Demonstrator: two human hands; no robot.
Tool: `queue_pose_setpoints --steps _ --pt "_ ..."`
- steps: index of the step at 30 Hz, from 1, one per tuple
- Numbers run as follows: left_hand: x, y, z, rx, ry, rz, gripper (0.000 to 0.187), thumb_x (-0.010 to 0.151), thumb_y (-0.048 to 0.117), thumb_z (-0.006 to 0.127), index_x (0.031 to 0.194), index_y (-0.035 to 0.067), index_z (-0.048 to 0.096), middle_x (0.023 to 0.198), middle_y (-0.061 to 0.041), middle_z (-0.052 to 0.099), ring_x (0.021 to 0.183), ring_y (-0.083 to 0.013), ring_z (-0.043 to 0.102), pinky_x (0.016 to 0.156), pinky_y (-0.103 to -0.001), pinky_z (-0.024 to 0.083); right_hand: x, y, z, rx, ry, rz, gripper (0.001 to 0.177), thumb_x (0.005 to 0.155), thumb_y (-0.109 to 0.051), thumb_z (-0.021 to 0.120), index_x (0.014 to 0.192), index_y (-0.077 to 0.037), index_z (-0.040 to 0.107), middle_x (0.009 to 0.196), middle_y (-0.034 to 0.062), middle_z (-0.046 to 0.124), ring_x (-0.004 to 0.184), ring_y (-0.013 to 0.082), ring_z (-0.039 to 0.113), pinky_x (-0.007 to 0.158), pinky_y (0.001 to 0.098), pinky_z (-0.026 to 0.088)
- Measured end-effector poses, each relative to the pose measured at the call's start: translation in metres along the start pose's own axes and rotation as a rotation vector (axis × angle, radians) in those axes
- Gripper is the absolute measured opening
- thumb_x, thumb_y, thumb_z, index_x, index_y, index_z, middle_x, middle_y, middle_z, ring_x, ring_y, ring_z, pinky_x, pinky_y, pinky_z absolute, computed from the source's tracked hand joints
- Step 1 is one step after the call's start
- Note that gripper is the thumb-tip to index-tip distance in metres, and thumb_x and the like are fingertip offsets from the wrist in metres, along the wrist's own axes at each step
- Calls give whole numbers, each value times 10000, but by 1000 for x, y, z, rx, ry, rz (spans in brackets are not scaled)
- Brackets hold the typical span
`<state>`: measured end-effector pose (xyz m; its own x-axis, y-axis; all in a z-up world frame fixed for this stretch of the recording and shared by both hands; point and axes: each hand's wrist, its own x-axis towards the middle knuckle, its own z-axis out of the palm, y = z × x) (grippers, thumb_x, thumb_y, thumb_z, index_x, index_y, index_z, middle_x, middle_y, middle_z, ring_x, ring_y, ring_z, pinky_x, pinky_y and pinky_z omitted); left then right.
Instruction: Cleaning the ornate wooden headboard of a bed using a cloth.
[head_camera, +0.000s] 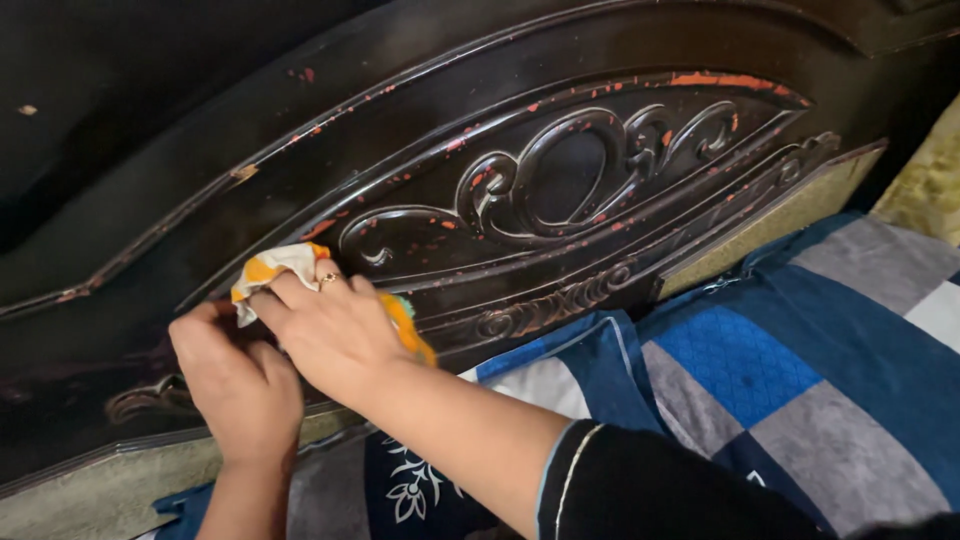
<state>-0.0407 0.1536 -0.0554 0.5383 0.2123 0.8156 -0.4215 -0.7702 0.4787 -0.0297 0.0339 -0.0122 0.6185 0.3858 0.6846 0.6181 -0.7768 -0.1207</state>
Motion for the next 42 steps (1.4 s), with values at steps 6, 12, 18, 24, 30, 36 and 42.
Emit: queue_pose_setpoints --steps 6,12,18,24,30,36,42 --pt "-1 5 -6 199 8 66 432 835 -60 549 1257 16 604 1200 -208 558 1145 -429 540 1003 -510 443 -5 -8 5 -178 20 23 352 882 -261 610 1218 -179 680 1154 26 631 1112 279 615 778 464 543" --pt "-7 5 -13 509 -21 90 467 865 70 648 1322 159 683 1210 -90 604 1091 -341 565 877 -488 426 -6 -11 6 -176 10 80 399 865 -252 619 1251 -167 675 1128 35 642 1072 283 631 739 478 557" --pt "-10 17 1 751 -35 145 406 896 216 681 1301 213 710 1181 -32 613 1052 -285 568 852 -450 401 -14 7 4 -167 15 113 411 876 -269 595 1274 -188 656 1142 51 670 1108 317 631 746 514 563" --pt "-23 44 36 771 -84 155 362 940 250 621 1285 233 732 1146 -42 614 1009 -278 570 823 -444 400 -39 48 -2 -249 -17 109 429 887 -247 576 1309 -196 639 1178 42 683 1145 333 624 770 513 563" --pt "-49 82 85 744 -183 96 438 934 285 589 1353 195 680 1045 -56 624 958 -278 598 790 -454 424 -67 94 -16 -312 -86 130 414 891 -245 586 1297 -186 638 1200 36 680 1163 336 622 768 507 560" --pt "-63 139 137 672 -366 63 587 872 380 601 1422 178 616 928 -60 723 864 -275 667 776 -469 455 -100 160 -51 -362 -146 179 440 876 -248 594 1312 -199 633 1192 42 673 1155 355 619 736 521 552" --pt "-75 180 192 607 -611 -43 694 873 437 590 1512 180 508 860 -121 765 845 -293 717 795 -469 475 -129 214 -77 -438 -137 185 419 865 -249 590 1276 -212 663 1191 28 677 1173 371 610 742 531 550"
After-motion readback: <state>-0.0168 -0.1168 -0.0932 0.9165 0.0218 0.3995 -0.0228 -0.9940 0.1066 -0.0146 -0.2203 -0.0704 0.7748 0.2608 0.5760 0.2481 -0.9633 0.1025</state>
